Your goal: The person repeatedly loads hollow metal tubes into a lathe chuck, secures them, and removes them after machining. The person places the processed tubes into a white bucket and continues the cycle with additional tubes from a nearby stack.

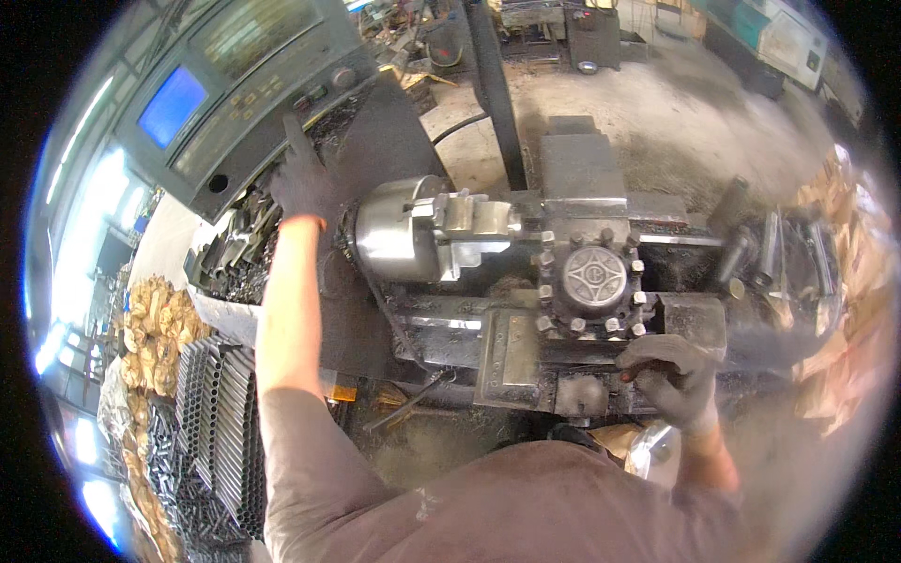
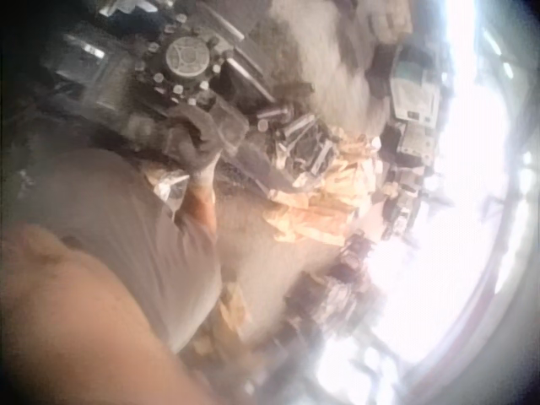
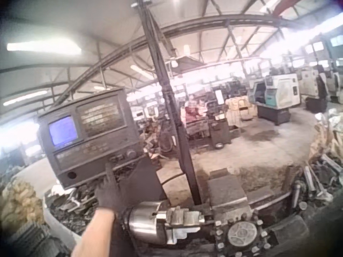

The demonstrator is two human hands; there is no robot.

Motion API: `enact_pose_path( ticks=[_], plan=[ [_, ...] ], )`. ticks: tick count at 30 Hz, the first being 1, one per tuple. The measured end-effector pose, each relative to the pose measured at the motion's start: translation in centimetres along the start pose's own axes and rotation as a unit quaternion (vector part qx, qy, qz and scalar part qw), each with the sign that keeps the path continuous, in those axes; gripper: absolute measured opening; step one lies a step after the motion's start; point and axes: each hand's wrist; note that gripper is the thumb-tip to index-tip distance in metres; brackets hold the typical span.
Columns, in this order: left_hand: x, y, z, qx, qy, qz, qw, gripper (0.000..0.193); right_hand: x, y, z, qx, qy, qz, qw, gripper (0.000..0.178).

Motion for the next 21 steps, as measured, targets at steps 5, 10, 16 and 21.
enact_pose_path(
  ticks=[5,10,16,21],
  plan=[
    [-1.1,-6.6,-0.8,0.096,0.005,0.063,0.993,0.086,-1.3,1.6,0.9,0.073,0.009,-0.046,0.996,0.03],
    [-1.4,8.4,-1.1,-0.075,0.053,-0.171,0.981,0.062,-1.3,1.0,-1.9,0.177,-0.053,-0.037,0.982,0.033],
    [6.4,48.1,-3.2,0.317,0.174,0.014,0.932,0.043,-1.2,0.6,-13.9,0.397,-0.098,0.015,0.912,0.026],
    [17.2,87.0,4.6,0.327,0.142,0.577,0.735,0.047,-2.8,5.6,-31.2,0.559,-0.02,0.151,0.815,0.034]
  ],
)
Point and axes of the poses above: each hand's wrist, its own y-axis away from the middle knuckle, its own z-axis out of the back of the hand, x = y × z, and after that the axes turned 10 degrees about y, right-handed
